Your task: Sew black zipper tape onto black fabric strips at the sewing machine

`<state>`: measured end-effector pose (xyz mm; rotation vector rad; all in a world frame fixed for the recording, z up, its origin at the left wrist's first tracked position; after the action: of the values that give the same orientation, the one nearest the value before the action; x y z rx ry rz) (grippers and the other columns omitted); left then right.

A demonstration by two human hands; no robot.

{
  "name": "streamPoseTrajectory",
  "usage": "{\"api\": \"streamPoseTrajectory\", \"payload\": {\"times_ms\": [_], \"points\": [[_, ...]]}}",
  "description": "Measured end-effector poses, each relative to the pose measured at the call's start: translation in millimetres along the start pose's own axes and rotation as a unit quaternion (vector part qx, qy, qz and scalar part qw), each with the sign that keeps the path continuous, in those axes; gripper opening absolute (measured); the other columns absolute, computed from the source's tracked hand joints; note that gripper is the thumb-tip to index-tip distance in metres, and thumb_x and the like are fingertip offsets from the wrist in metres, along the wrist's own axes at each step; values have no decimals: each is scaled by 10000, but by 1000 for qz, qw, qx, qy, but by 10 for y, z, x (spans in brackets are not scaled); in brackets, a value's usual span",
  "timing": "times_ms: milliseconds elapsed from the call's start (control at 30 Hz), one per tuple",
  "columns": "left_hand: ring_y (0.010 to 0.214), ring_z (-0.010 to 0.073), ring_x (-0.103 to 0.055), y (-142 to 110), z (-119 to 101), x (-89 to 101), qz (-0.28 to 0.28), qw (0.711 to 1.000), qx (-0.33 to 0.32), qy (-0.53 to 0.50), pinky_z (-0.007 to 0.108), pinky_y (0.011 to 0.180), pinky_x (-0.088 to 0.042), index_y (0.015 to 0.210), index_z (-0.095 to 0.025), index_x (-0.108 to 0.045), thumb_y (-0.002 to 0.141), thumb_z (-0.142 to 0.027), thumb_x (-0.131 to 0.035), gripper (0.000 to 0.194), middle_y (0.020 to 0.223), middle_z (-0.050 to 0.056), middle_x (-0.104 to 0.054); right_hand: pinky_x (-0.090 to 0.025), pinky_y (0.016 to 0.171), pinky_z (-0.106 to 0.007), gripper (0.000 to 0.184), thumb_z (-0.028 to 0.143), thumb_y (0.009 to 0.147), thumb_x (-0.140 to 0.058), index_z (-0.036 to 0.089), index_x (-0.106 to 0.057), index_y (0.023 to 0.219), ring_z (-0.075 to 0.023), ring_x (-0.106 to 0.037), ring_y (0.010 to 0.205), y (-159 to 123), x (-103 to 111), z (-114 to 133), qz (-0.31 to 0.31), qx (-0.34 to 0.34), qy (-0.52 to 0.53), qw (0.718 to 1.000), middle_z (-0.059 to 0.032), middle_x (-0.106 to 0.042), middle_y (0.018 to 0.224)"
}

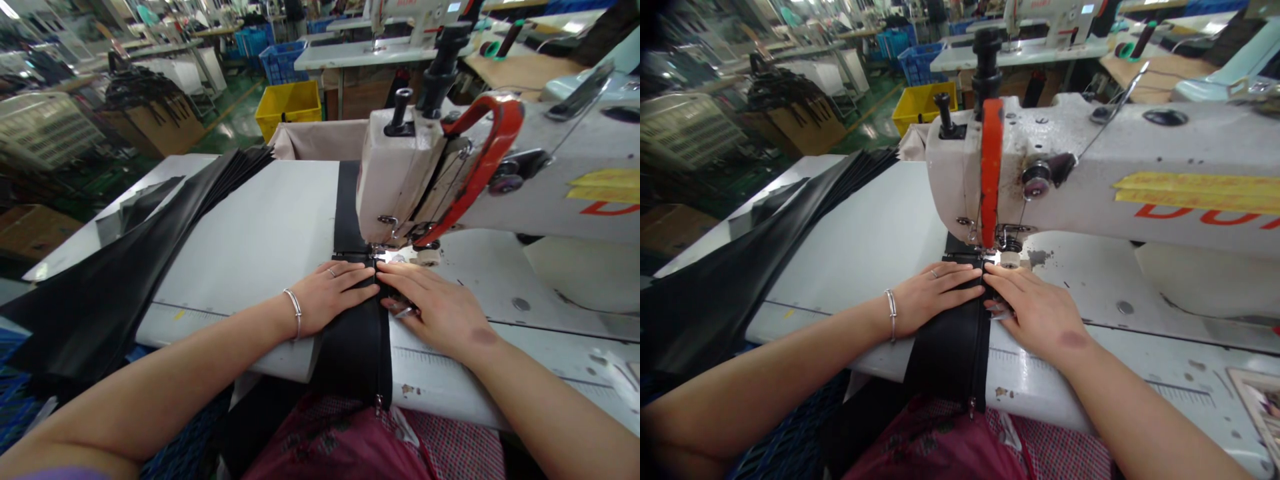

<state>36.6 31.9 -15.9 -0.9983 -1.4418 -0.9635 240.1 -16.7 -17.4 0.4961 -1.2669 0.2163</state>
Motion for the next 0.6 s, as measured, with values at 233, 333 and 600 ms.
{"api": "streamPoseTrajectory", "payload": {"times_ms": [233, 333, 600], "points": [[1422, 208, -217, 19, 32, -3, -8, 1000, 2, -19, 405, 1173, -203, 1424, -226, -325, 952, -172, -373, 477, 1527, 69, -292, -473, 979, -437, 434, 317, 900, -497, 279, -482, 1332, -236, -503, 1230, 16, -18, -14, 11, -9, 4, 1000, -4, -479, 1417], [1423, 202, -218, 24, 37, -2, 1, 1000, 6, -19, 397, 1176, -194, 1427, -225, -320, 948, -170, -383, 486, 1532, 66, -282, -465, 987, -436, 420, 326, 915, -469, 279, -479, 1333, -234, -491, 1242, 18, -17, -9, 9, -8, -2, 1000, -5, -475, 1420], [1428, 204, -203, 59, 85, -72, 7, 1000, 10, -21, 417, 1186, -166, 1446, -203, -290, 920, -153, -416, 543, 1536, 76, -267, -465, 979, -429, 433, 303, 921, -445, 239, -457, 1349, -235, -482, 1244, 60, -3, 29, 8, -12, -18, 1000, -23, -482, 1414]]}}
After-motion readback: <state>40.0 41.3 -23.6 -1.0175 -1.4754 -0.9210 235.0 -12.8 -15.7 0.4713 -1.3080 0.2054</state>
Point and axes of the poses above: each hand's wrist, its own y-axis towards the middle knuckle, its own x-axis out of the back of the hand, z = x × y, the point moved 3 cm from there along y, towards the middle knuckle
